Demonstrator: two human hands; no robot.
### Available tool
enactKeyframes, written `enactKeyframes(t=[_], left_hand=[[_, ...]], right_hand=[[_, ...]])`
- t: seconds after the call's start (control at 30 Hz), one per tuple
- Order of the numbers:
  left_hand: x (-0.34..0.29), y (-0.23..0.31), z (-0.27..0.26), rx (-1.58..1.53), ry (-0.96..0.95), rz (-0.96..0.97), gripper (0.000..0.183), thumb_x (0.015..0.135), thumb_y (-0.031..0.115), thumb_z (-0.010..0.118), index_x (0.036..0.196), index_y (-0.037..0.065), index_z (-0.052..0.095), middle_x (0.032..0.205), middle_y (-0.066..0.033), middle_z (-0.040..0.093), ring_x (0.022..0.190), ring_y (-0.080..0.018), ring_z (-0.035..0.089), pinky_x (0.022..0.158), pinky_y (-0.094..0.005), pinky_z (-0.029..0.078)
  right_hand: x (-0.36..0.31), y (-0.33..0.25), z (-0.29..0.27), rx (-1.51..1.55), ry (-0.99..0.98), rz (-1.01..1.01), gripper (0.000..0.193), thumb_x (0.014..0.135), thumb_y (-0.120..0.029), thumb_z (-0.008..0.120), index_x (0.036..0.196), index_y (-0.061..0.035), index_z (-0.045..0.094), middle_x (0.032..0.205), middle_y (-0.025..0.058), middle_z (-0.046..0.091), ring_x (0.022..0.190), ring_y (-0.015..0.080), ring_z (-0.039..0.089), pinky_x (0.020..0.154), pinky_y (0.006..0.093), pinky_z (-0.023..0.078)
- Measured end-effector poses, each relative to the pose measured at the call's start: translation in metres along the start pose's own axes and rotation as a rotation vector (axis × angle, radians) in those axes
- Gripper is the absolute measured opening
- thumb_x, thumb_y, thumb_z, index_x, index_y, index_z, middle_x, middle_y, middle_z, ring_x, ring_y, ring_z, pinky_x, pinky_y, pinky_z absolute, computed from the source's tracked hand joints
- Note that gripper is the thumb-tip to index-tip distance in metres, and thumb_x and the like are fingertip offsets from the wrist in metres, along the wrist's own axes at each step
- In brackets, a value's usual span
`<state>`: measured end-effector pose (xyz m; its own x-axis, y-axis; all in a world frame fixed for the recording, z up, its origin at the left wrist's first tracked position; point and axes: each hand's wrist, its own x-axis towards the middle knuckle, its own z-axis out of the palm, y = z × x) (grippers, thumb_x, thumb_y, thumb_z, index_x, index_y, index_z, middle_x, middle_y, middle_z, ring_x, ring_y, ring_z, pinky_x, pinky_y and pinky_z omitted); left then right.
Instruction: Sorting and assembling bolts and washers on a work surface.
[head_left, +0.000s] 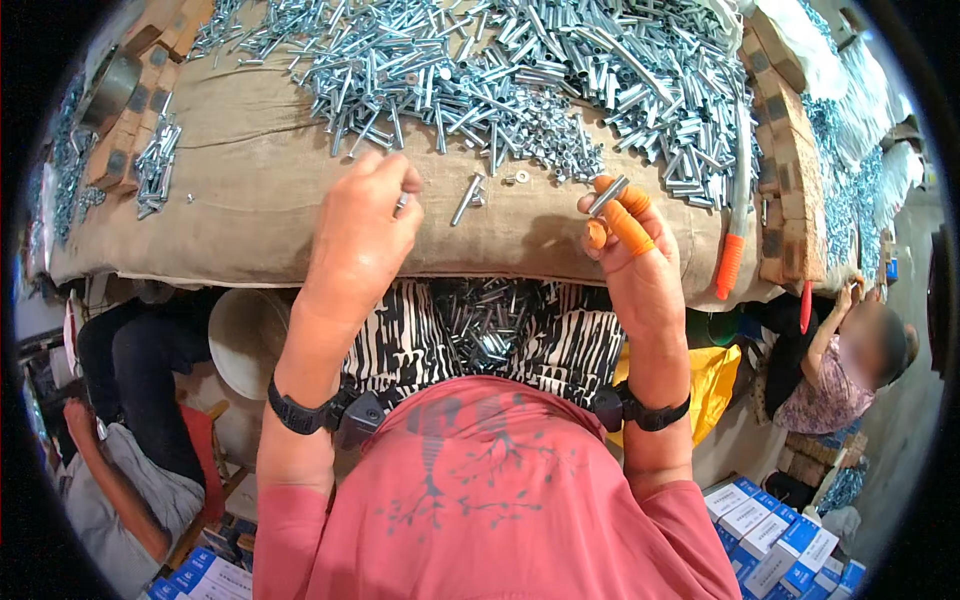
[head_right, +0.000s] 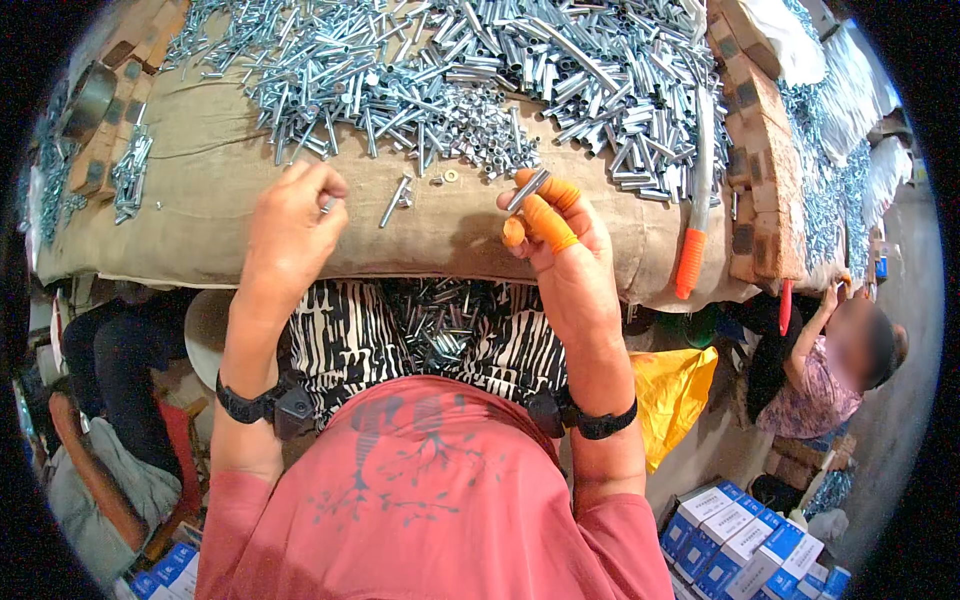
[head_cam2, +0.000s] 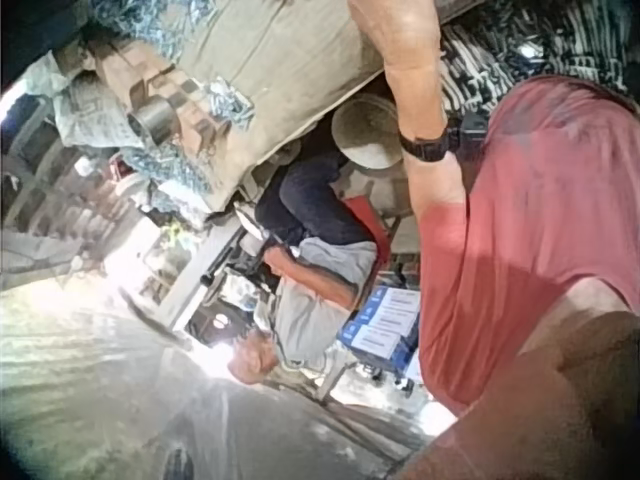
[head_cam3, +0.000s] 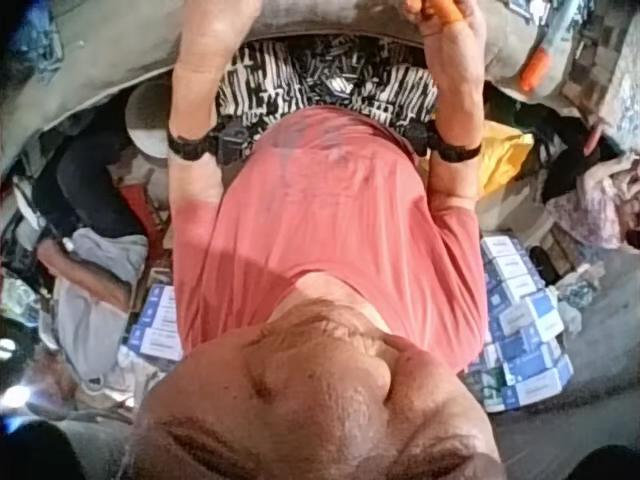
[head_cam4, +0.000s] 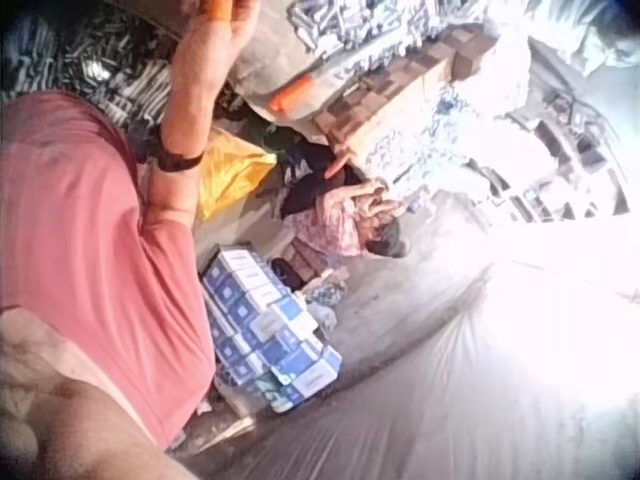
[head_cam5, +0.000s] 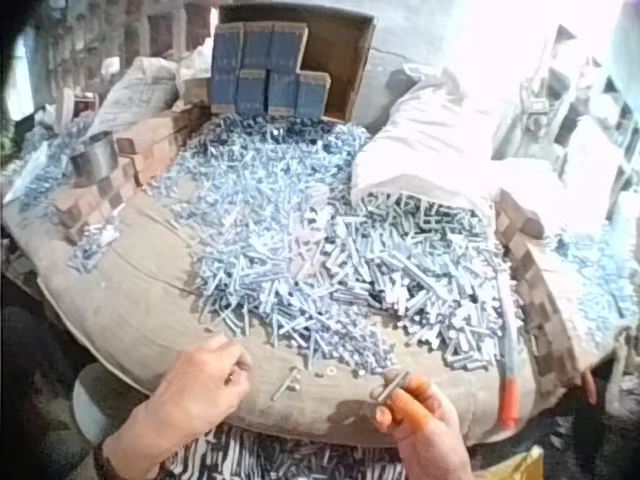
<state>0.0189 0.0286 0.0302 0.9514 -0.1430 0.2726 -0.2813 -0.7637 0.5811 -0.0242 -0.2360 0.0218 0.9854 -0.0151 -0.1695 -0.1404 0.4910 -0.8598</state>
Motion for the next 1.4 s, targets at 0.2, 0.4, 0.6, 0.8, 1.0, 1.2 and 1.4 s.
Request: enactKeyframes(t=[0.2,0.4,0.6,0.8,1.0,1.2,1.4], left_hand=[[0.006,-0.018,0.018,-0.206,-0.049,0.084,0.009,0.085,0.004,0.065,0.092,0.0,0.064,0.082,-0.0079,0.054,0.068,-0.0149,0.054,0.063,-0.0282,0.045],[-0.001,0.002,0.016,-0.567,-0.126,-0.112,0.016,0.095,0.013,0.059,0.104,0.002,0.065,0.077,-0.0003,0.057,0.057,-0.005,0.048,0.05,-0.0208,0.038],[-0.025,0.041,0.025,-1.069,-0.479,-0.312,0.025,0.098,0.016,0.055,0.117,0.002,0.063,0.074,0.0023,0.056,0.054,-0.0022,0.045,0.048,-0.0172,0.037],[-0.025,0.043,0.037,-1.077,-0.502,-0.246,0.021,0.097,0.012,0.056,0.112,-0.003,0.062,0.074,0.002,0.055,0.055,-0.0032,0.048,0.049,-0.0202,0.04],[-0.019,0.039,0.037,-1.18,-0.619,-0.4,0.019,0.094,0.012,0.061,0.107,-0.002,0.063,0.084,-0.0043,0.064,0.064,-0.0058,0.061,0.053,-0.0198,0.047],[-0.018,0.03,0.044,-1.407,-0.637,-0.443,0.028,0.092,0.009,0.064,0.115,-0.005,0.055,0.092,-0.0129,0.065,0.07,-0.0151,0.067,0.062,-0.0279,0.057],[-0.015,0.026,0.045,-1.544,-0.484,-0.484,0.02,0.093,0.01,0.061,0.108,0.002,0.05,0.088,-0.0116,0.064,0.065,-0.0146,0.065,0.059,-0.0278,0.055]], right_hand=[[-0.002,0.003,0.01,0.046,-0.029,0.079,0.027,0.096,-0.012,0.056,0.121,-0.0005,0.055,0.102,0.01,0.066,0.074,0.0112,0.058,0.065,0.0224,0.043],[-0.002,-0.004,0.016,-0.002,-0.027,0.01,0.046,0.096,-0.011,0.056,0.14,-0.0061,0.042,0.104,0.0091,0.065,0.077,0.0087,0.056,0.069,0.0205,0.046],[0.001,-0.002,0.022,-0.048,-0.021,-0.035,0.043,0.095,-0.009,0.057,0.136,-0.007,0.042,0.108,0.0149,0.065,0.073,0.0102,0.058,0.064,0.0211,0.047],[0.001,0.003,0.029,-0.13,-0.053,-0.061,0.04,0.095,-0.009,0.058,0.131,-0.0061,0.041,0.107,0.0155,0.065,0.072,0.0124,0.062,0.062,0.0203,0.048],[-0.006,0.005,0.034,-0.274,-0.114,-0.027,0.035,0.096,-0.008,0.058,0.128,-0.0043,0.045,0.096,0.0093,0.065,0.073,0.0112,0.062,0.064,0.0206,0.049],[0.007,-0.006,0.012,-0.589,-0.149,-0.016,0.019,0.096,-0.009,0.059,0.114,-0.0039,0.064,0.083,-0.0016,0.061,0.075,0.0046,0.056,0.067,0.0205,0.047],[0.033,-0.002,0.031,-1.227,-0.163,-0.54,0.024,0.084,-0.006,0.068,0.108,-0.0069,0.066,0.088,0.0062,0.062,0.071,0.0177,0.062,0.062,0.0281,0.05]])
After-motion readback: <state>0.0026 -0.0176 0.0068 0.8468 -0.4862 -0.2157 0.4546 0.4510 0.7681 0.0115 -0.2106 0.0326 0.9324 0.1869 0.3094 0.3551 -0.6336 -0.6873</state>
